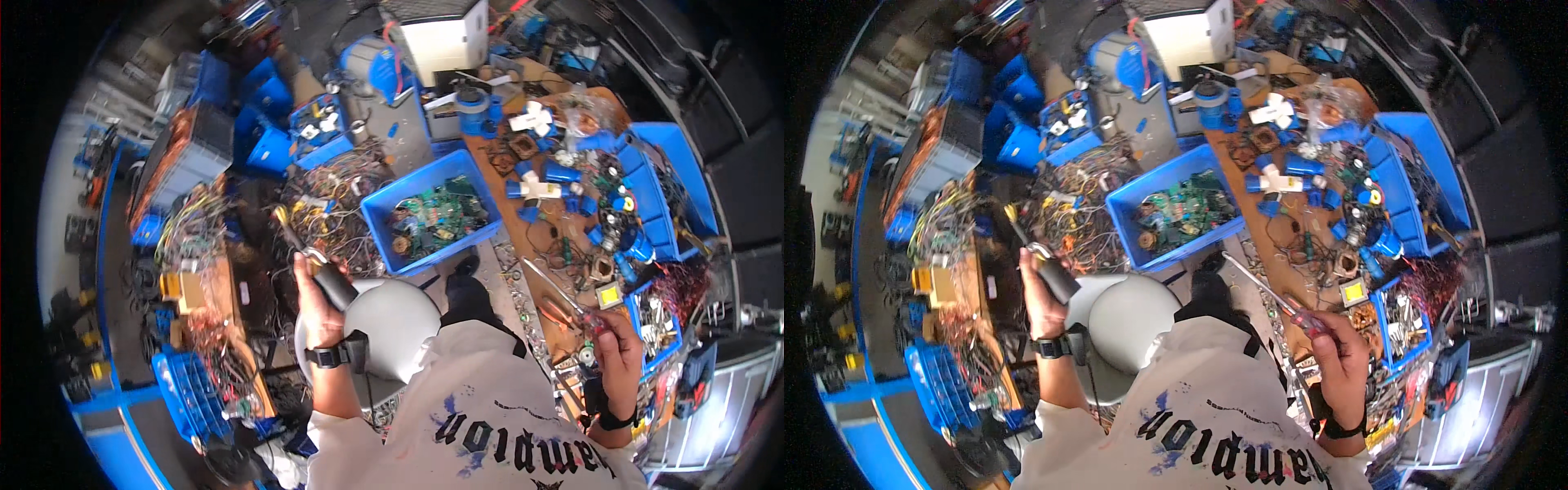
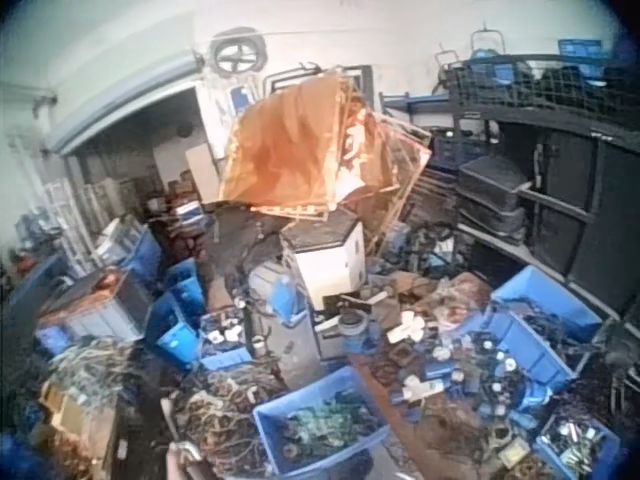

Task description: The person uses a red-handled screwdriver to tighten screws on a black cylindrical electrical component held in their left hand. The task involves repeated insertion and turning of the screwdriver into the component's terminals while standing at a cluttered workbench.

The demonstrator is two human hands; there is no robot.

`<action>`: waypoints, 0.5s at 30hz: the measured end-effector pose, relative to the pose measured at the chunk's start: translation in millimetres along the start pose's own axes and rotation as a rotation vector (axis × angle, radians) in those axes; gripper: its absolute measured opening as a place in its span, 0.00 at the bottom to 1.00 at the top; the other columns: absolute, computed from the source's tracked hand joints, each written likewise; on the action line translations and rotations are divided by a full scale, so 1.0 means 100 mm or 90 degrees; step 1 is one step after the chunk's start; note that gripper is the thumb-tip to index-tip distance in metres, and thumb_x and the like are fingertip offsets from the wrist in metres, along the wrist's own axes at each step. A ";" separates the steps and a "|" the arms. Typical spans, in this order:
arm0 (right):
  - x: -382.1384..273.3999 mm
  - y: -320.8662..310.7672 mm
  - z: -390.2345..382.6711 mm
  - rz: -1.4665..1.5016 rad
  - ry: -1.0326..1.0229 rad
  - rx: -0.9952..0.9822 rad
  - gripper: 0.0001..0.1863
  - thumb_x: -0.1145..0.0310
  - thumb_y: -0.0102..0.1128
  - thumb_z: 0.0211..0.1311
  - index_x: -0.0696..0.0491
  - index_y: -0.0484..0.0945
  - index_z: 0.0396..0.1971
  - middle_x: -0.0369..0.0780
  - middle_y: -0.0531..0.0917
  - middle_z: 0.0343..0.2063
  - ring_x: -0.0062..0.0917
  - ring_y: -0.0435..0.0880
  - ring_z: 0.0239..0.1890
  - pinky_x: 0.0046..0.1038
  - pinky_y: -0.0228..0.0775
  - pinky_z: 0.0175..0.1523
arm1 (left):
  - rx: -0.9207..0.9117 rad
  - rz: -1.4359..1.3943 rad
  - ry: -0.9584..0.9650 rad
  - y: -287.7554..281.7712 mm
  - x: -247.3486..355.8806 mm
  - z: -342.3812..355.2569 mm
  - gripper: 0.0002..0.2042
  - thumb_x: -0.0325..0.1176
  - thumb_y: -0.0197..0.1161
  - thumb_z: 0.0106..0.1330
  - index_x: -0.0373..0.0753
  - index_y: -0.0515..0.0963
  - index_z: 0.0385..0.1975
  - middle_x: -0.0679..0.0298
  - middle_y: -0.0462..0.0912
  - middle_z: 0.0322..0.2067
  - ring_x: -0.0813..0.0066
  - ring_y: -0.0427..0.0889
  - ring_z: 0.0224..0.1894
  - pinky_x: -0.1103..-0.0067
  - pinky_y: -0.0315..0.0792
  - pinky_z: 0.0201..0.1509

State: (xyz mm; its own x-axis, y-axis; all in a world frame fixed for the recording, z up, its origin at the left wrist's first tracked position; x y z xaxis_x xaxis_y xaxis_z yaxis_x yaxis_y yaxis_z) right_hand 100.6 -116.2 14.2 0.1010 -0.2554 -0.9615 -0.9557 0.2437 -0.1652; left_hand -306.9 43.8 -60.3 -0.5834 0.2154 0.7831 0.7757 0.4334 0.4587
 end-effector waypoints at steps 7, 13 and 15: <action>0.20 -0.34 -0.12 0.042 -0.012 0.244 0.18 0.60 0.50 0.69 0.59 0.75 0.47 0.27 0.66 0.16 0.08 0.57 0.13 0.15 0.44 0.18 | -0.443 0.229 -0.369 1.88 -1.59 -0.38 0.21 0.53 0.47 0.70 0.40 0.74 0.43 0.64 0.78 0.28 0.77 0.78 0.26 0.80 0.73 0.30; 0.08 -0.41 -0.36 0.239 -0.113 0.560 0.19 0.55 0.52 0.68 0.54 0.71 0.49 0.29 0.64 0.16 0.10 0.56 0.13 0.14 0.44 0.15 | -0.862 0.274 -0.324 3.03 -1.41 -0.47 0.23 0.48 0.46 0.73 0.33 0.73 0.52 0.64 0.79 0.31 0.79 0.78 0.29 0.81 0.74 0.36; 0.19 -0.39 -0.42 0.269 -0.103 0.609 0.19 0.55 0.52 0.68 0.54 0.71 0.49 0.28 0.65 0.16 0.10 0.57 0.13 0.14 0.45 0.15 | -0.821 0.325 -0.372 3.16 -1.29 -0.26 0.22 0.46 0.47 0.72 0.34 0.73 0.51 0.62 0.79 0.30 0.77 0.78 0.30 0.81 0.74 0.36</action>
State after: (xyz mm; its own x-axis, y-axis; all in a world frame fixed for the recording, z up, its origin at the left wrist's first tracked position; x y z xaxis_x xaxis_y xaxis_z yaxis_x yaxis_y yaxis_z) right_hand 128.5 -170.4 11.6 -0.0858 0.1322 -0.9875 -0.3126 0.9375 0.1527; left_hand 19.5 130.3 -6.1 0.0370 0.5451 0.8376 0.4114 -0.7721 0.4843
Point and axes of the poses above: each hand's wrist, its own z-axis towards the middle knuckle, its own y-axis out of the palm, x = y × z, the point moved 3 cm from there along z, towards the middle knuckle
